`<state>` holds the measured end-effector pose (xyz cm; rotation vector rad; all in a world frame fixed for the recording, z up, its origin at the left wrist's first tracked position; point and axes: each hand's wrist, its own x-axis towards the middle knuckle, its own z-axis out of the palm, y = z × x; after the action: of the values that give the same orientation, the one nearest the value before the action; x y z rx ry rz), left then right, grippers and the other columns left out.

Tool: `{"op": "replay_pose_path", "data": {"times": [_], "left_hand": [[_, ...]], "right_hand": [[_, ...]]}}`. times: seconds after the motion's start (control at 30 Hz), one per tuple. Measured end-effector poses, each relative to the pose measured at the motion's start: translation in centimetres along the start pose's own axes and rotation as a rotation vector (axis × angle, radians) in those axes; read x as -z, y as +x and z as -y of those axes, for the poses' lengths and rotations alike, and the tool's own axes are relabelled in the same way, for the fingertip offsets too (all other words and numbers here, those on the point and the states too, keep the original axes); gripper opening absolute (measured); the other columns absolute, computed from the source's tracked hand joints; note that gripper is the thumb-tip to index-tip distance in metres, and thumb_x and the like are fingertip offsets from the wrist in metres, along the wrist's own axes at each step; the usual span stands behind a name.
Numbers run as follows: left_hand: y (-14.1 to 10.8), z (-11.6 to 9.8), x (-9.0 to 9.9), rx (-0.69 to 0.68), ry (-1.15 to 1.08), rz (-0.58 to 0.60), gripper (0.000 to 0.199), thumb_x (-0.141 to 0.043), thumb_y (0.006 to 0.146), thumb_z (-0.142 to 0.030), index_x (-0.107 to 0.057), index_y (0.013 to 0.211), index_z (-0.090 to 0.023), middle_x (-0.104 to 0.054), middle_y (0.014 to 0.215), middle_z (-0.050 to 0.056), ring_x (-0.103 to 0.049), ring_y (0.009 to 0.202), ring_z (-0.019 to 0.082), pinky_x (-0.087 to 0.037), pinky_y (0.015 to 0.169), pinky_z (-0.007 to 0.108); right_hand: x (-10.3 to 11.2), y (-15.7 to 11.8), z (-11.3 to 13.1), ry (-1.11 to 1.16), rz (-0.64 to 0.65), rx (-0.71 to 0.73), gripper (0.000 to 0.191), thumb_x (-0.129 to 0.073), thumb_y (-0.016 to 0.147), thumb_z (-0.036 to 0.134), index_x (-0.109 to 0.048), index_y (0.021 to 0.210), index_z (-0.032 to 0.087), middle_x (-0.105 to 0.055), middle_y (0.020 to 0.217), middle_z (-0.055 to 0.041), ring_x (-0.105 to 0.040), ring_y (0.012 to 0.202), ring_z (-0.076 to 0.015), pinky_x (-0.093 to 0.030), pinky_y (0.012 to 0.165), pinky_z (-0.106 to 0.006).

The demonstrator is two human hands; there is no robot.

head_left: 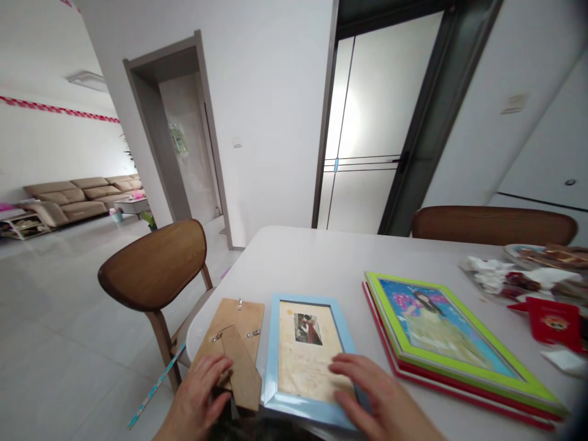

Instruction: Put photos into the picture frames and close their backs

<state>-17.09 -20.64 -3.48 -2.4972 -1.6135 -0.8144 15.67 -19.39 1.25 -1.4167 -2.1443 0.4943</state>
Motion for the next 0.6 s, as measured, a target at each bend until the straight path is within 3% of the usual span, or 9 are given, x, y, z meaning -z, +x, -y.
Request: {"op": "replay_pose_path", "data": {"times": [0.07,0.13,0.2,0.3,0.4,0.5,0.6], "left_hand": [[-0.3,0.9,0.2,0.044,0.032,-0.018,0.051,-0.061,0.067,-0.027,-0.045,0.115,-0.021,-0.049,0.118,0.010,-0.046,0.107,0.025,-0.042,0.087,0.041],[-0.7,2.3,0.0,0.100,0.051,-0.033,0.049,-0.059,0.066,-0.026,-0.046,0.114,-0.020,-0.048,0.119,0.011,-0.045,0.108,0.026,-0.041,0.088,0.042],[-1.1,3.7,-0.4,0.122,0.048,-0.042,0.039,-0.055,0.069,-0.021,-0.052,0.107,-0.020,-0.052,0.114,0.009,-0.049,0.104,0.023,-0.042,0.087,0.040],[-1.1,4.6,-0.5,0.096,0.048,-0.079,0.029,-0.052,0.072,-0.023,-0.057,0.100,-0.021,-0.057,0.107,0.008,-0.053,0.099,0.022,-0.046,0.083,0.038],[-0.1,3.2,0.7,0.067,0.053,-0.164,0.024,-0.050,0.075,-0.029,-0.058,0.096,-0.021,-0.060,0.102,0.008,-0.055,0.094,0.022,-0.048,0.080,0.037],[1.9,-0.5,1.9,-0.004,-0.004,-0.238,0.022,-0.049,0.077,-0.028,-0.058,0.095,-0.019,-0.060,0.099,0.010,-0.056,0.093,0.021,-0.048,0.079,0.036],[3.9,-4.8,1.4,-0.095,-0.139,-0.210,0.021,-0.049,0.077,-0.024,-0.057,0.095,-0.017,-0.060,0.099,0.010,-0.056,0.092,0.019,-0.049,0.078,0.032]], "right_hand": [[-3.6,2.1,4.6,0.019,0.113,0.133,0.028,-0.048,0.073,0.031,-0.057,0.098,0.023,-0.056,0.104,-0.0067,-0.048,0.096,-0.0197,-0.036,0.084,-0.034],[-6.6,3.8,8.3,-0.036,0.113,0.169,0.029,-0.050,0.071,0.034,-0.056,0.097,0.022,-0.057,0.098,-0.0065,-0.048,0.092,-0.0217,-0.034,0.083,-0.038],[-8.9,5.2,10.4,-0.118,0.092,0.162,0.035,-0.056,0.064,0.040,-0.056,0.094,0.020,-0.056,0.093,-0.0083,-0.046,0.090,-0.0252,-0.031,0.082,-0.042],[-10.5,6.5,11.2,-0.132,0.063,0.144,0.040,-0.060,0.058,0.032,-0.054,0.094,0.019,-0.053,0.093,-0.0091,-0.045,0.088,-0.0258,-0.033,0.079,-0.042],[-9.6,6.7,10.8,-0.006,0.024,0.108,0.047,-0.057,0.056,0.022,-0.051,0.102,0.020,-0.051,0.095,-0.0083,-0.045,0.089,-0.0233,-0.036,0.078,-0.037],[-6.3,5.7,9.4,0.094,-0.024,0.091,0.049,-0.055,0.056,0.019,-0.051,0.105,0.020,-0.050,0.097,-0.0075,-0.045,0.091,-0.0208,-0.035,0.082,-0.033],[-2.5,3.6,6.6,0.104,-0.043,0.053,0.043,-0.051,0.057,0.016,-0.054,0.100,0.020,-0.049,0.099,-0.0063,-0.044,0.094,-0.0190,-0.034,0.086,-0.031]]}}
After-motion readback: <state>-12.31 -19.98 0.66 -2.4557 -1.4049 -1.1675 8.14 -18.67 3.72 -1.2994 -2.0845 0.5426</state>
